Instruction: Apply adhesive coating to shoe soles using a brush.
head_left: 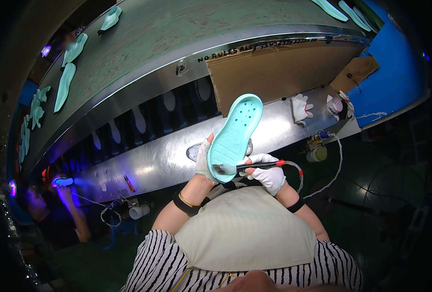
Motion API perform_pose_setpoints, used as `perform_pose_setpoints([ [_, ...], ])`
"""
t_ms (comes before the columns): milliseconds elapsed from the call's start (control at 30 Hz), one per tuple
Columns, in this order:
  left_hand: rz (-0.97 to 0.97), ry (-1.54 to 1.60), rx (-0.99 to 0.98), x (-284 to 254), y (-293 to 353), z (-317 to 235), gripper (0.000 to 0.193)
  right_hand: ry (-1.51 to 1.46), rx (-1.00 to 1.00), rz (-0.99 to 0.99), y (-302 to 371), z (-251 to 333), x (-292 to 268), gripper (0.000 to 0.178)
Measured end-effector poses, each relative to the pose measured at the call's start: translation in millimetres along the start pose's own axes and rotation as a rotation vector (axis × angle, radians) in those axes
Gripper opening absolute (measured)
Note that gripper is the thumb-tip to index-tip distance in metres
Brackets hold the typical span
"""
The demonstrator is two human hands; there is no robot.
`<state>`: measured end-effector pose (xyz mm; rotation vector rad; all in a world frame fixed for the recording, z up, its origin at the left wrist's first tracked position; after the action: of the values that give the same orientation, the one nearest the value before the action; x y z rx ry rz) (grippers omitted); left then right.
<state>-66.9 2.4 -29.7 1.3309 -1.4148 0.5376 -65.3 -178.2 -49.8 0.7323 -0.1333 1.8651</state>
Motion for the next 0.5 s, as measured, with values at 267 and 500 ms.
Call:
perform_pose_setpoints([
  [267,-0.125,-0.034,0.027,-22.8,-4.4,0.8,0.080,0.060,-0.014,-0.001,1.0,-1.5,1.1,0.029],
  [500,-0.028,-0.030,-0.036,-9.6,4.6,0.2,0.081,0.113,-0.014,0.004,3.8,1.7,3.6,0.028],
])
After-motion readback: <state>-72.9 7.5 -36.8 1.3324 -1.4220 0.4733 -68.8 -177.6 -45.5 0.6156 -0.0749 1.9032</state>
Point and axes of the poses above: each hand's wrist, its own y-axis away from the middle knuckle, its own x-axis out of the palm, z = x × y, the point moved 1 cm from there along -y, towards the middle knuckle, and after that the axes turned 13 degrees about -z, right-handed, at the moved point
